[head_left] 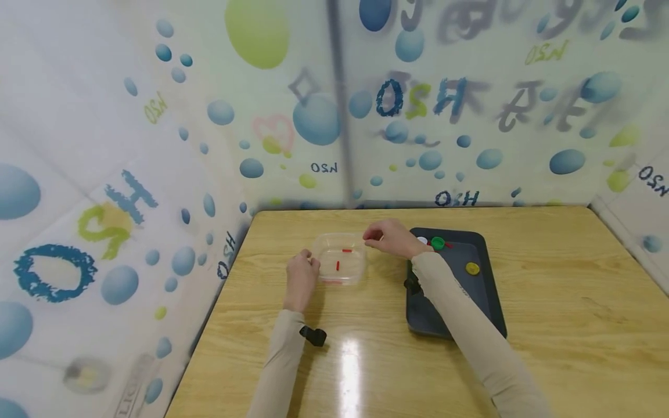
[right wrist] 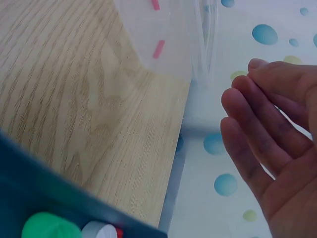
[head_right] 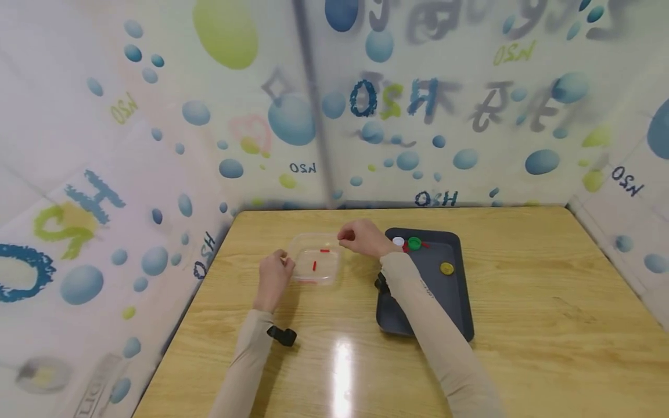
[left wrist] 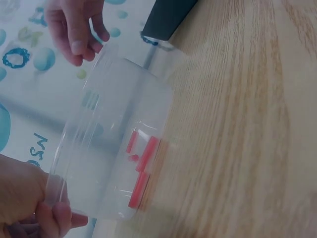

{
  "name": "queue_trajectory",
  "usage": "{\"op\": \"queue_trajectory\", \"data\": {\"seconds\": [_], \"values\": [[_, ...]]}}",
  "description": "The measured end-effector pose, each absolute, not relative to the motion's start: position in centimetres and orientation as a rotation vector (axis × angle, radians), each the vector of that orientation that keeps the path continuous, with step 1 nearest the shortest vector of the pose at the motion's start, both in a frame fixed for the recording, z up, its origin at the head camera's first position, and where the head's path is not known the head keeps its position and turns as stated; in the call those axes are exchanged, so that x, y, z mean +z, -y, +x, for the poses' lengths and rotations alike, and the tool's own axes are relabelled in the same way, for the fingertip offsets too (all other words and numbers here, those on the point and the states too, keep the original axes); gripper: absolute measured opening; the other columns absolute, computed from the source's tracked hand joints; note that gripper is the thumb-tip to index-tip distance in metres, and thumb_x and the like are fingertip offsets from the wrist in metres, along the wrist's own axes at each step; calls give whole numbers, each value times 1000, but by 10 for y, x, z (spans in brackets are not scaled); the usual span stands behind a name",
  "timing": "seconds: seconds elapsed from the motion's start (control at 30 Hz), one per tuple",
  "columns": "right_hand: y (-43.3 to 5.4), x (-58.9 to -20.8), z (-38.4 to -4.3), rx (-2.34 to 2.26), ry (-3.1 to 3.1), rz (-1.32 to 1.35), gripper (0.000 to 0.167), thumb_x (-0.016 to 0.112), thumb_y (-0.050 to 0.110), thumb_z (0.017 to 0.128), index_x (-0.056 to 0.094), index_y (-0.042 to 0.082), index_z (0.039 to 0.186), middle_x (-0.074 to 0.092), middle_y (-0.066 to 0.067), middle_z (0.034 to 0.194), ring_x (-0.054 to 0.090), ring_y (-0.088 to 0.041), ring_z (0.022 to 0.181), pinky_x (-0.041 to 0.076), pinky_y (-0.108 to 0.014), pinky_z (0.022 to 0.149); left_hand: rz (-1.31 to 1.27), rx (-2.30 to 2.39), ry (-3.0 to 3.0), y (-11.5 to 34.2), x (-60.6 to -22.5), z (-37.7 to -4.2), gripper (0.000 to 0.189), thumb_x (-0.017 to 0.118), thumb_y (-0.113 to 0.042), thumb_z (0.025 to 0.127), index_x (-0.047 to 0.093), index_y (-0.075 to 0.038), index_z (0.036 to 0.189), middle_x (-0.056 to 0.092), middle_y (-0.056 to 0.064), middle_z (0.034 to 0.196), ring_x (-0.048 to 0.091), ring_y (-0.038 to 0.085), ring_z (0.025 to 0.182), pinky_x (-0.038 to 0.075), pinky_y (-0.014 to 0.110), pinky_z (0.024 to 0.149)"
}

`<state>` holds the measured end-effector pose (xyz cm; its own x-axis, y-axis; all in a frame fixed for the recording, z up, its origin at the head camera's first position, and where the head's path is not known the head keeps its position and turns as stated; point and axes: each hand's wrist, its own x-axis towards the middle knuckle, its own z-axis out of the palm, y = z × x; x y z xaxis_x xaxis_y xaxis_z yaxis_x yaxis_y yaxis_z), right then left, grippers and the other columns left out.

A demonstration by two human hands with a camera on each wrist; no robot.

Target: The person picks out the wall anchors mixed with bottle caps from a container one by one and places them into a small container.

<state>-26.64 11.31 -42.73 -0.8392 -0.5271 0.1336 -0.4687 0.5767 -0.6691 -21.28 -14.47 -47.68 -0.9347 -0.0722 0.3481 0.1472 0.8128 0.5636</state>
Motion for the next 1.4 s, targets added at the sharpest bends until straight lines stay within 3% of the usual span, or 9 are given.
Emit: {"op": "queue_trajectory", "data": {"seconds": [0.3,0.6,0.93,1.4], "values": [[-140,-428,-263,-1137,-2703,-693,23,66,17,98,74,6,116,75,-11,112,70,-25,100,57,-42,89,-48,-843,2635,146,-480,-215,18,62,1,89,70,14,99,70,23,73,59,21,55,54,36,56],[-172,-421,-261,-1116,-2740,-600,28,65,17,98,72,4,123,74,-14,116,70,-27,102,57,-44,88,-42,-886,2644,146,-476,-214,20,61,1,90,69,15,102,70,23,74,53,17,55,49,32,53],[-212,-430,-259,-1068,-2789,-571,29,65,14,98,70,-1,122,74,-18,114,71,-31,101,57,-45,86,-34,-903,2650,146,-478,-215,21,61,1,90,69,15,103,73,25,82,60,20,59,55,36,58],[-239,-456,-257,-997,-2832,-601,23,67,5,93,72,-7,113,75,-21,103,72,-33,92,58,-46,79,-51,-904,2635,146,-479,-216,19,61,1,90,70,14,101,72,23,78,62,20,59,56,36,57]]}}
